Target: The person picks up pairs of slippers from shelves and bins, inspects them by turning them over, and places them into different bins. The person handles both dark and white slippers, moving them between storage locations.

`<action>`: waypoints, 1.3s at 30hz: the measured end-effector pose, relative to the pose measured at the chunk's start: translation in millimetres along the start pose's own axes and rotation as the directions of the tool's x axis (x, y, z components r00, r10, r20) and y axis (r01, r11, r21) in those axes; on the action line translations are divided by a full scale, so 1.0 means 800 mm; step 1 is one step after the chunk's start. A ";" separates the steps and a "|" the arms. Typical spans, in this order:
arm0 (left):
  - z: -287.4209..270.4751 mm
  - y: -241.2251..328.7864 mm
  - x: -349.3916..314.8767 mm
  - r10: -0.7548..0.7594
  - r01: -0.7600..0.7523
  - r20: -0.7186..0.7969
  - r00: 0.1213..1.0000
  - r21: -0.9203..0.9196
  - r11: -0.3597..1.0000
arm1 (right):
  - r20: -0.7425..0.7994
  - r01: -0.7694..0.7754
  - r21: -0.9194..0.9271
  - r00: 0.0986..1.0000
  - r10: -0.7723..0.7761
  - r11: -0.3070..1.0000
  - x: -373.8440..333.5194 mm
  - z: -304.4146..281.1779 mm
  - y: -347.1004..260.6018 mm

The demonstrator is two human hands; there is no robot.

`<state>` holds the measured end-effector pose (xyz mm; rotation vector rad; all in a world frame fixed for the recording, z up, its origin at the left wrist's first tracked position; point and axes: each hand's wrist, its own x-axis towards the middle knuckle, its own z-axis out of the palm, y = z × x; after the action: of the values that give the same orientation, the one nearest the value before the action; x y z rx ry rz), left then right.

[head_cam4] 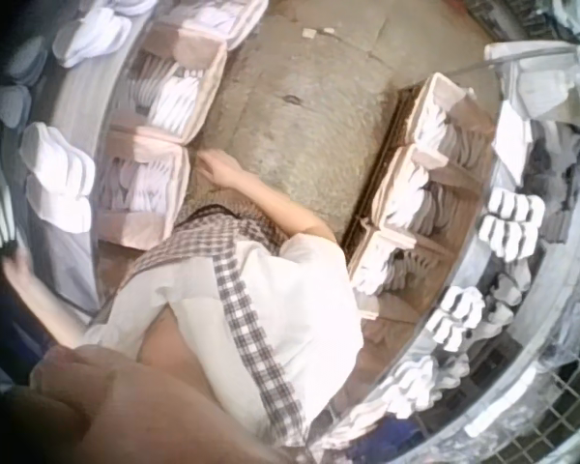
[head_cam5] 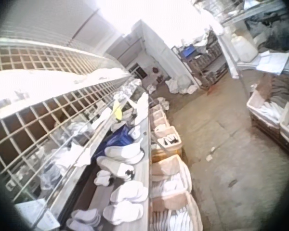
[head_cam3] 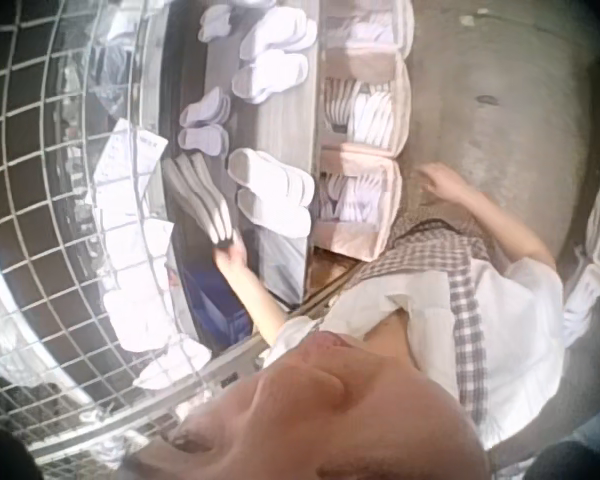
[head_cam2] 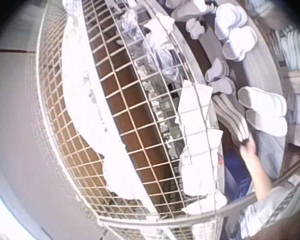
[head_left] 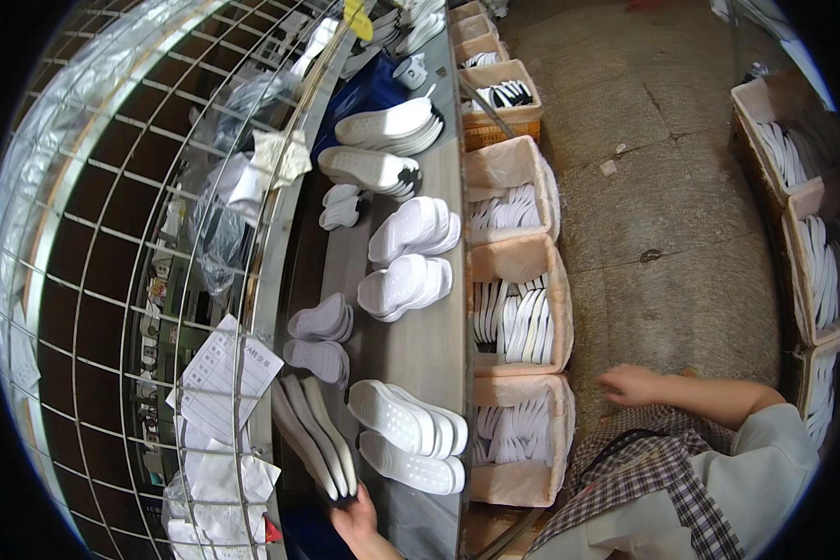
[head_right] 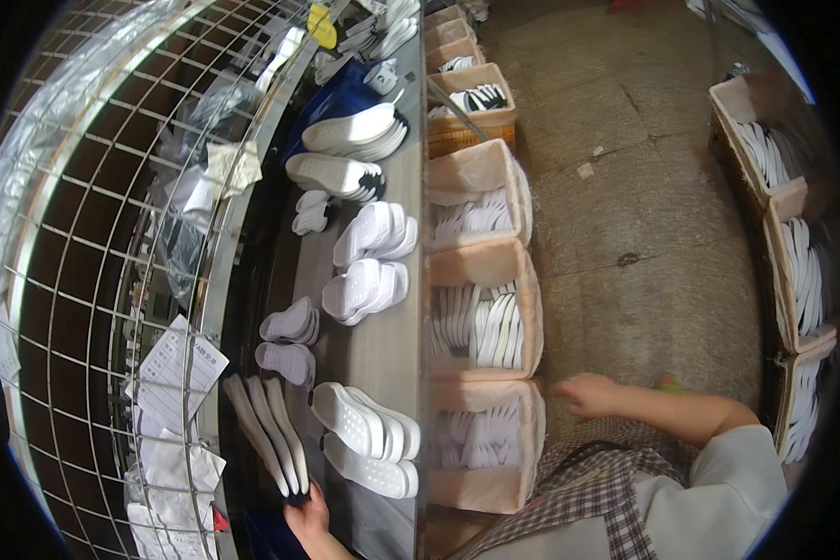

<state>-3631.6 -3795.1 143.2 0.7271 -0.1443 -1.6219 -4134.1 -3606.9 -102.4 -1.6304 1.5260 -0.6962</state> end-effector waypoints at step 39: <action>0.080 -0.587 -0.101 -0.776 0.539 -0.085 0.625 0.766 0.350 | 0.557 -0.457 0.790 0.813 0.169 -0.409 -0.101 -0.155 -0.075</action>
<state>-4063.1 -3645.1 -5.2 1.2768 -0.8882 -2.5354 -4212.4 -3550.1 24.6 0.2389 0.5428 -0.9417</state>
